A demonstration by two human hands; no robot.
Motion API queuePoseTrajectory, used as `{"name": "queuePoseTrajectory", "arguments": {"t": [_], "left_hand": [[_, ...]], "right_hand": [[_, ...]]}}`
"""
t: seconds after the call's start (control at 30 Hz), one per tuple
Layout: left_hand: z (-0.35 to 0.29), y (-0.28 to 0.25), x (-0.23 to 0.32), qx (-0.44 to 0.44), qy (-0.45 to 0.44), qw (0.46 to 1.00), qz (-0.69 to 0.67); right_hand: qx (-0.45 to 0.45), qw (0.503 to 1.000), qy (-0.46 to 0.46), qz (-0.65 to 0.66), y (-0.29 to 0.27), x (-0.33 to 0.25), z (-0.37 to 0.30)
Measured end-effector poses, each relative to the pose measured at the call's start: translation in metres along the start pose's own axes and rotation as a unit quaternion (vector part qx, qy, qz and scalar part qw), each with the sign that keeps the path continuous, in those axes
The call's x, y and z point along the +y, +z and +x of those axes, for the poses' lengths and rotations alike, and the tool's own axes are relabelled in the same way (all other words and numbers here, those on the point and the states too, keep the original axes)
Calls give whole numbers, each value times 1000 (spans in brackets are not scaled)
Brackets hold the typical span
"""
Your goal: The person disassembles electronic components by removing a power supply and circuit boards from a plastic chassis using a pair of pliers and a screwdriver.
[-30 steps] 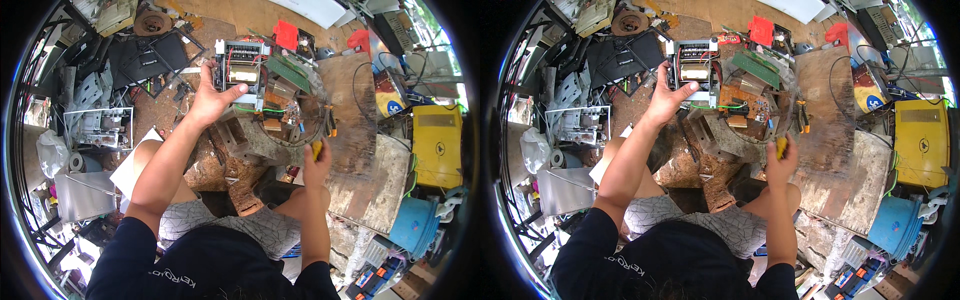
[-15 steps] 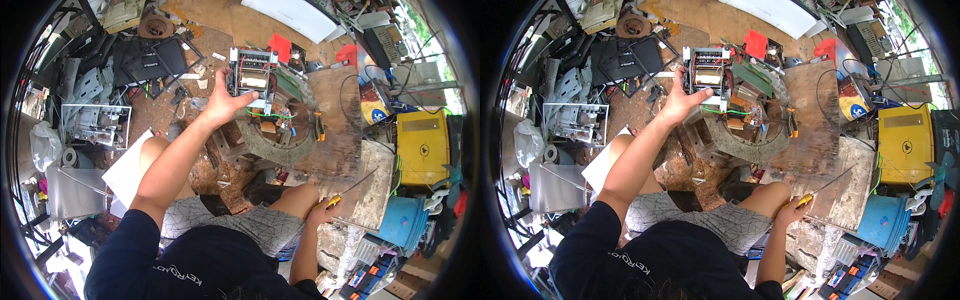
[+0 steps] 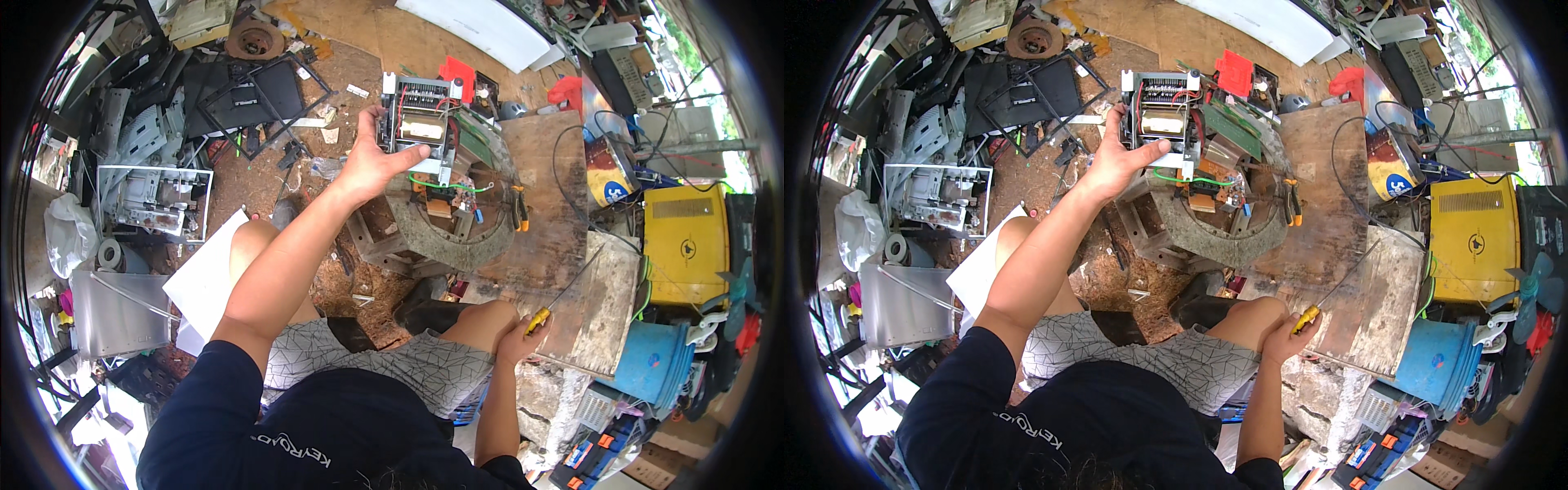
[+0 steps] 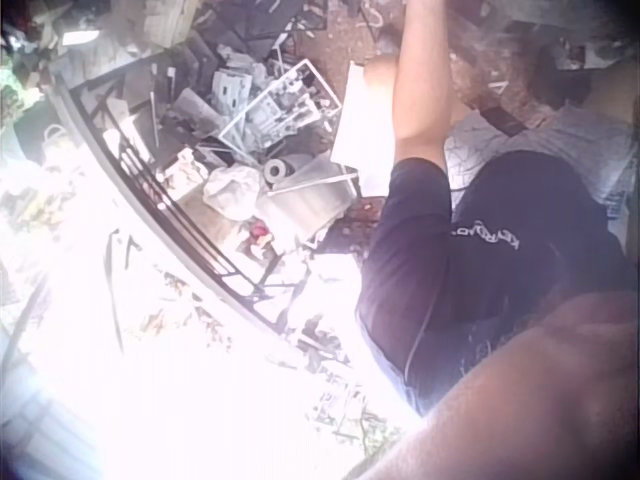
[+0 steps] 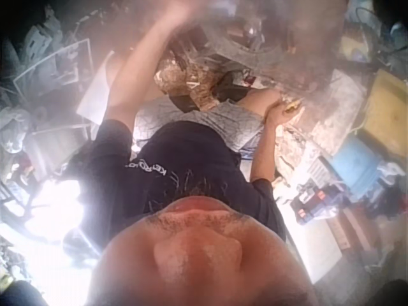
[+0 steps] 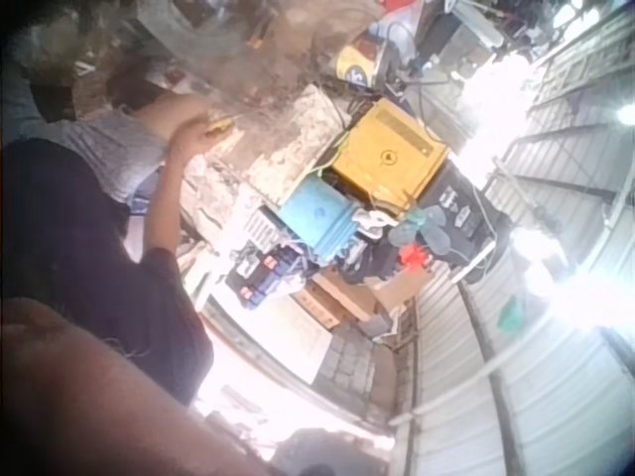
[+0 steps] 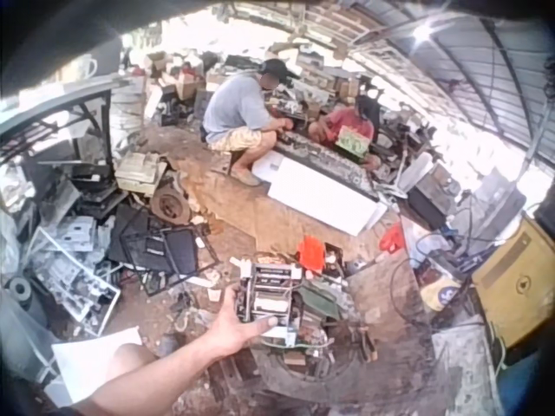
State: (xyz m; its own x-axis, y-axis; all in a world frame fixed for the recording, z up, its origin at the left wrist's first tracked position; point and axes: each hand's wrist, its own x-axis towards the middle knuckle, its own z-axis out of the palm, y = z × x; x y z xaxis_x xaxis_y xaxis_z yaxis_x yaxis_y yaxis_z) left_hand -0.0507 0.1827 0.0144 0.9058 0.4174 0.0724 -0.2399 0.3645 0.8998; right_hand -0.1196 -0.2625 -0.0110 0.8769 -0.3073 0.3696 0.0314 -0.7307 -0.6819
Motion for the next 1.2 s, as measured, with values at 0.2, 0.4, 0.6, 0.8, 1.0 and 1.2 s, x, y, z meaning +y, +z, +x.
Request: {"name": "queuePoseTrajectory", "arguments": {"t": [0.2, 0.4, 0.6, 0.8, 1.0, 1.2], "left_hand": [[1, 0, 1, 1, -3, 1000, -1], [1, -1, 1, 1, -1, 1000, 4], [2, -3, -2, 0, -5, 1000, -6], [1, 0, 0, 0, -21, 999, -42], [10, -9, -22, 4, -46, 991, -124], [4, -3, -6, -14, -39, 986, -161]], "right_hand": [[-3, 1000, -20, -9, 0, -3, 0], [0, 1000, -14, 5, 2, -2, 1], [1, 1000, 2, 9, 2, -9, 0], [-1, 1000, 7, -3, 0, -1, 1], [-1, 1000, 8, -11, 1, -6, 0], [-7, 1000, 12, -15, -1, -6, 0]]}}
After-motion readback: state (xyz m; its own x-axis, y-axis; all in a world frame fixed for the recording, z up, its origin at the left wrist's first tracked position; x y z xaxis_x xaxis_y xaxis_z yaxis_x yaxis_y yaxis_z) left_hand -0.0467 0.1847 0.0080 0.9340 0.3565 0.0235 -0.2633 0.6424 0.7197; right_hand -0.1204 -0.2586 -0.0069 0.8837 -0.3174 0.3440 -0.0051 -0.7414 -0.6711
